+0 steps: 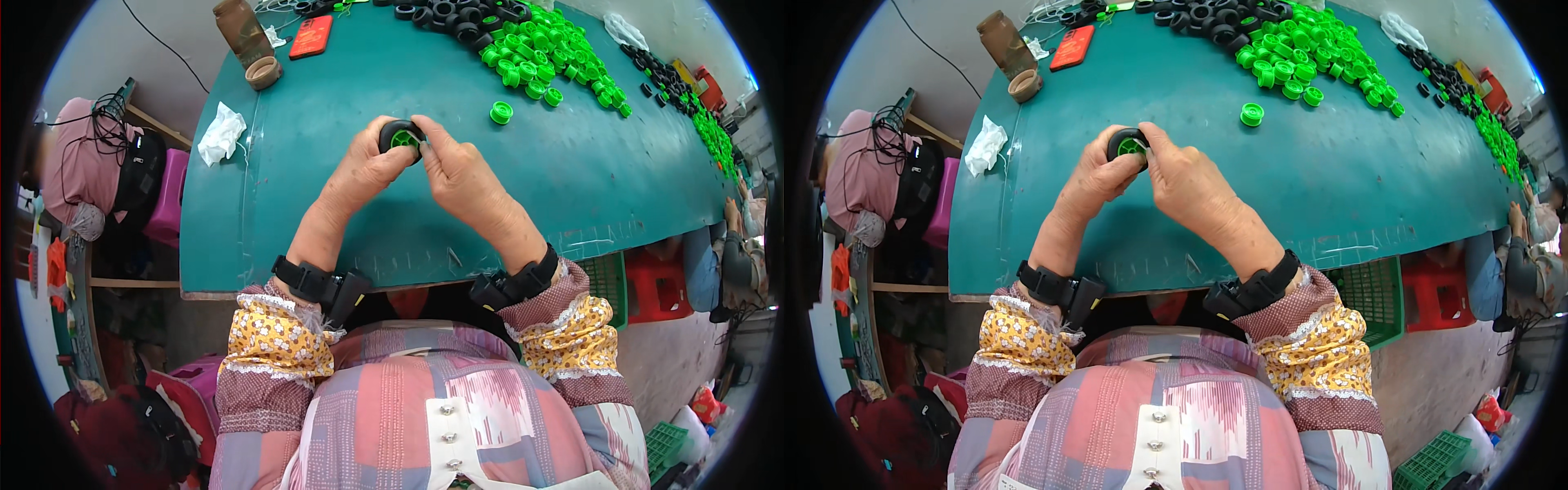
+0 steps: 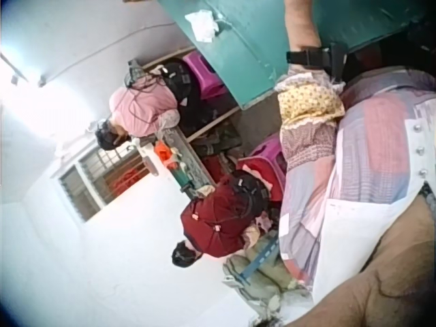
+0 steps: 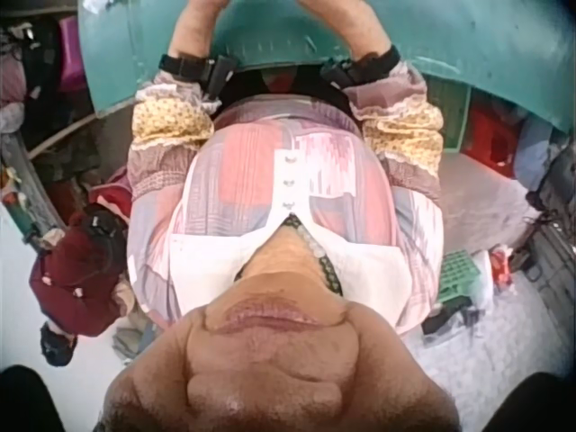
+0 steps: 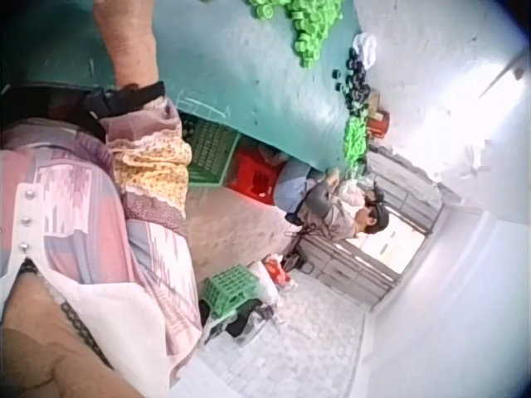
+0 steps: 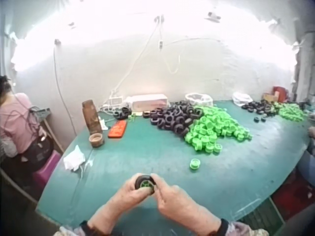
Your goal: Assembling black rubber tires onto green plastic wheel hubs.
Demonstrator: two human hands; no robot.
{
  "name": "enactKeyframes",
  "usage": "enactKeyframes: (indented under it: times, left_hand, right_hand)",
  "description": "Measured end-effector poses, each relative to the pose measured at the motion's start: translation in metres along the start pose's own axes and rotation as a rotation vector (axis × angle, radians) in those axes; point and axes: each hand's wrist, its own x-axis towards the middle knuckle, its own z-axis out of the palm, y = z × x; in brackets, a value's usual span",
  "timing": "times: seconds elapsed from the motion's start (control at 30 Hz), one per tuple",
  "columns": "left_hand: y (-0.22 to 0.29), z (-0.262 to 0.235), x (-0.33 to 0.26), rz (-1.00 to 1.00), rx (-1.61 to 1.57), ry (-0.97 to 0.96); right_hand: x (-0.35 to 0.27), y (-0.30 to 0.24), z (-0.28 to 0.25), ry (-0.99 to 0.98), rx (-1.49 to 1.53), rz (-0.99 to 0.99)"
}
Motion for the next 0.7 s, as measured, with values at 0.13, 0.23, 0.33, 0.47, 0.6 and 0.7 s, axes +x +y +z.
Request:
enactKeyframes:
  times: [0.13, 0.23, 0.33, 0.47, 0.6, 0.7]
  left_hand:
    - [0.003, -0.004, -0.002, -0.071, -0.132, -0.089]
    - [0.001, -0.005, -0.002, -0.083, -0.126, -0.099]
    - [-0.01, -0.015, 0.008, -0.113, 0.023, 0.134]
    - [-0.019, -0.032, 0.008, -0.026, -0.13, 0.221]
    - [-0.015, -0.029, 0.006, -0.001, -0.566, 0.112]
    - [-0.03, -0.035, 0.013, -0.038, -0.775, 0.079]
  right_hand:
    - [0.001, 0.0, -0.004, -0.017, -0.052, -0.055]
    - [0.001, 0.002, -0.006, -0.04, -0.063, -0.071]
    - [-0.002, -0.004, -0.01, -0.079, -0.073, -0.066]
    - [0.01, 0.024, -0.019, -0.005, -0.273, 0.091]
    - [0.024, 0.065, -0.014, -0.144, -0.603, 0.08]
    - [0.039, 0.076, -0.009, -0.176, -0.712, 0.14]
